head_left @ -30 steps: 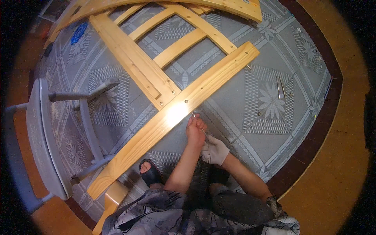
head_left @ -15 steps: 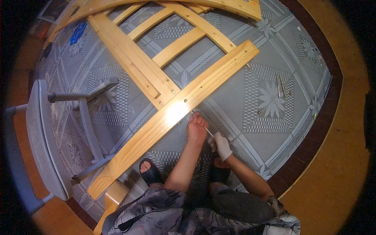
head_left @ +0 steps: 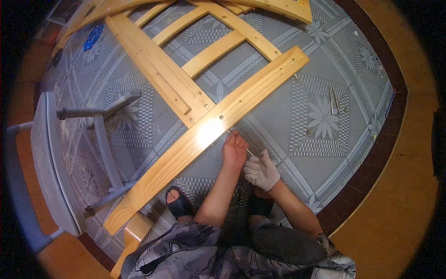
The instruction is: The person uses a screwdriver to drive screws into pre-drilled holes to assemble a wooden bed frame component on a tiled floor.
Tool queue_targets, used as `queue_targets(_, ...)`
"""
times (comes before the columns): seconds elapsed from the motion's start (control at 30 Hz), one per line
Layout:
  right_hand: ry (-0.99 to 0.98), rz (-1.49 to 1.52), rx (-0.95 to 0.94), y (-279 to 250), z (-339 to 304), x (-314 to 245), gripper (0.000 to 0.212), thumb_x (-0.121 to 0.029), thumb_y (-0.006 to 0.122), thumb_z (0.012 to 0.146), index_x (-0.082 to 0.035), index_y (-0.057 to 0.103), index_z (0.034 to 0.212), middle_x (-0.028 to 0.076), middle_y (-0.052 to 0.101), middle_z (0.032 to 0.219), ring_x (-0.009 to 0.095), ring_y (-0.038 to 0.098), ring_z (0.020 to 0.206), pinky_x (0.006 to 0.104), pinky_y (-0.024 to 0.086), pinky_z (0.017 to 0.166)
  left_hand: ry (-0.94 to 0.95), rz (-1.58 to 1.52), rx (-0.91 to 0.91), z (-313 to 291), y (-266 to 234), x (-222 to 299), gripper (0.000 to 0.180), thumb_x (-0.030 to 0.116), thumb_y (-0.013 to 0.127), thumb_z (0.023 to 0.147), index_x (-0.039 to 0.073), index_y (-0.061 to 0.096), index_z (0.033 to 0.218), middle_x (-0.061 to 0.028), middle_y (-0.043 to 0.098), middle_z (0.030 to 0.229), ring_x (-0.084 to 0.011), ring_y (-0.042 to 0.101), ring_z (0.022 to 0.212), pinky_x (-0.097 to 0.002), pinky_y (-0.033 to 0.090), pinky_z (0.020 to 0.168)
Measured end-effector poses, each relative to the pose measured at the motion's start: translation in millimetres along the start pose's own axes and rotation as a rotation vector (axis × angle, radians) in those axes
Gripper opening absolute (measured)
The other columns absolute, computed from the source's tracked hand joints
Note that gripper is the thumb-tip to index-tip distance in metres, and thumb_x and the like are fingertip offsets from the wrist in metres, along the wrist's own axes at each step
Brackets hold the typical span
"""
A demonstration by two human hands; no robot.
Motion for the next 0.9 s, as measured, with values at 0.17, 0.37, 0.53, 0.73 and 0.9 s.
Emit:
queue_targets(0.17, 0.045, -0.163, -0.289, -13, 7, -6, 0.035, -0.041, 0.046, 0.083, -0.011, 0.039, 0.068, -0.003, 0.031, 0.061, 0.014, 0.031, 0.054, 0.0257, 0.029, 0.049, -0.024, 0.002, -0.047, 3, -3, -1, 0.014, 0.018, 0.039, 0.088, 0.006, 0.047, 0.088, 0.0013, 0.033, 0.059, -0.0114, 0.030, 0.053, -0.0247, 0.028, 0.051)
queue_targets(0.37, -0.515, -1.696, 0.271, -6, -1, -15, 0.035, -0.037, 0.054, 0.079, -0.006, 0.045, 0.064, 0.004, 0.042, 0.060, 0.020, 0.042, 0.057, 0.0312, 0.036, 0.053, 0.000, 0.099, 0.029, 1, -5, 1, 0.015, 0.019, 0.039, 0.088, 0.006, 0.048, 0.089, 0.0017, 0.033, 0.059, -0.0113, 0.031, 0.053, -0.0245, 0.028, 0.051)
queue_targets(0.53, -0.668, -1.757, 0.322, -11, -2, -17, 0.043, -0.046, 0.056, 0.075, -0.004, 0.049, 0.065, 0.008, 0.047, 0.060, 0.024, 0.045, 0.052, 0.0328, 0.039, 0.052, -0.029, 0.042, -0.014, 4, -12, 3, 0.015, 0.020, 0.041, 0.088, 0.007, 0.048, 0.089, 0.0016, 0.033, 0.059, -0.0113, 0.032, 0.052, -0.0243, 0.029, 0.051)
queue_targets(0.73, 0.369, -0.092, -0.074, -37, 9, 12, 0.046, -0.055, 0.042, 0.080, -0.010, 0.045, 0.073, -0.001, 0.033, 0.057, 0.013, 0.031, 0.050, 0.0239, 0.026, 0.046, -0.005, 0.045, -0.009, 4, -11, 0, 0.015, 0.021, 0.043, 0.087, 0.007, 0.049, 0.086, 0.0019, 0.033, 0.058, -0.0113, 0.032, 0.051, -0.0245, 0.029, 0.051)
queue_targets(0.9, 0.215, 0.154, 0.042, -37, 19, 13, 0.032, -0.041, 0.045, 0.083, -0.010, 0.045, 0.075, 0.000, 0.038, 0.060, 0.014, 0.035, 0.052, 0.0252, 0.030, 0.048, 0.068, 0.182, 0.000, -2, -5, -2, 0.017, 0.020, 0.038, 0.089, 0.006, 0.047, 0.092, -0.0001, 0.034, 0.061, -0.0122, 0.031, 0.053, -0.0258, 0.029, 0.052)
Point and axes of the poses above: each hand's wrist, its own z-axis towards the middle knuckle, its own y-axis out of the palm, x = y × z, the point moved 3 cm from there along z, towards the middle knuckle
